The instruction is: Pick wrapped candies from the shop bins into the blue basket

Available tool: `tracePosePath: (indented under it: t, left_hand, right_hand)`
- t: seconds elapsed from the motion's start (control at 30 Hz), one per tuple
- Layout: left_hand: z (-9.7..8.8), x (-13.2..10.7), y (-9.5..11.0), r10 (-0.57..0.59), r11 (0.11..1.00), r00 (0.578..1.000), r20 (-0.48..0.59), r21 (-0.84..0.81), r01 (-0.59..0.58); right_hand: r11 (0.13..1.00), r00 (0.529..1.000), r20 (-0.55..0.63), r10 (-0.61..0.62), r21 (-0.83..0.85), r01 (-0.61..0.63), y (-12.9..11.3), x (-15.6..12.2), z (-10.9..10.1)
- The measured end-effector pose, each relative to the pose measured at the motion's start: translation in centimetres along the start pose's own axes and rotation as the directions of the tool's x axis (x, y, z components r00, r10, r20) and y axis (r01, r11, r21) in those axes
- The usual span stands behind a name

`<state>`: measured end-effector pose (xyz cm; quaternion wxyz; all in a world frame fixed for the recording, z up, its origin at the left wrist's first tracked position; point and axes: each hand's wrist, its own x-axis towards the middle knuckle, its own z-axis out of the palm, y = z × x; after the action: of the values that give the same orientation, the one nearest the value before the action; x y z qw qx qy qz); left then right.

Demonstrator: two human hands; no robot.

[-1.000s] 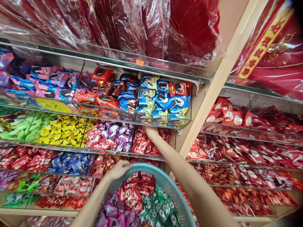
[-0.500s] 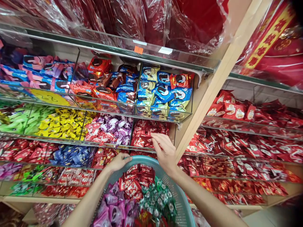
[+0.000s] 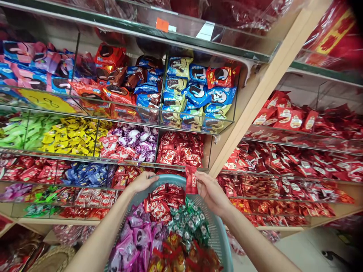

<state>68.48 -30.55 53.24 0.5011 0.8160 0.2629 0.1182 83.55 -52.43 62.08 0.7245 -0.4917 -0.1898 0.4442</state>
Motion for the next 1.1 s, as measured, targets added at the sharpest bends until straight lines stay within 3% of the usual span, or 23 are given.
tracePosePath:
  t: [0.17, 0.37, 0.47, 0.57, 0.67, 0.77, 0.87, 1.1]
  left_hand:
    - [0.2, 0.0, -0.2, -0.017, 0.998, 1.000, 0.003, -0.057, 0.017]
    - [0.2, -0.2, 0.0, -0.013, 0.997, 1.000, 0.007, -0.078, 0.013]
    - [0.2, -0.3, 0.3, -0.025, 0.997, 1.000, 0.003, -0.077, 0.025]
    - [0.3, -0.4, 0.5, -0.046, 0.993, 0.999, 0.008, -0.106, 0.046]
    - [0.3, -0.4, 0.3, -0.042, 0.994, 0.999, 0.008, -0.098, 0.043]
    - [0.3, -0.3, 0.1, -0.044, 0.997, 0.999, -0.007, -0.069, 0.043]
    - [0.3, -0.3, 0.0, -0.051, 0.996, 0.999, 0.000, -0.073, 0.051]
    - [0.3, -0.2, 0.0, -0.040, 0.997, 0.999, 0.004, -0.069, 0.040]
  right_hand:
    - [0.972, 0.970, -0.064, 0.234, 0.041, -0.232, 1.4, -0.5, -2.4]
    - [0.935, 0.937, -0.033, 0.349, -0.063, -0.350, 3.1, -0.4, -2.7]
    - [0.948, 0.953, 0.092, 0.289, -0.166, -0.272, 3.4, -0.3, -2.4]
    - [0.919, 0.955, 0.240, 0.172, -0.387, -0.069, 4.0, -0.1, -2.2]
    - [0.762, 0.937, 0.344, 0.065, -0.624, 0.176, 5.3, 0.3, -2.4]
    - [0.603, 0.927, 0.374, -0.011, -0.738, 0.304, 7.0, 0.8, -3.2]
    - [0.516, 0.923, 0.383, -0.033, -0.784, 0.344, 8.0, 1.2, -4.3]
    - [0.383, 0.943, 0.332, 0.003, -0.872, 0.306, 8.1, 1.6, -6.0]
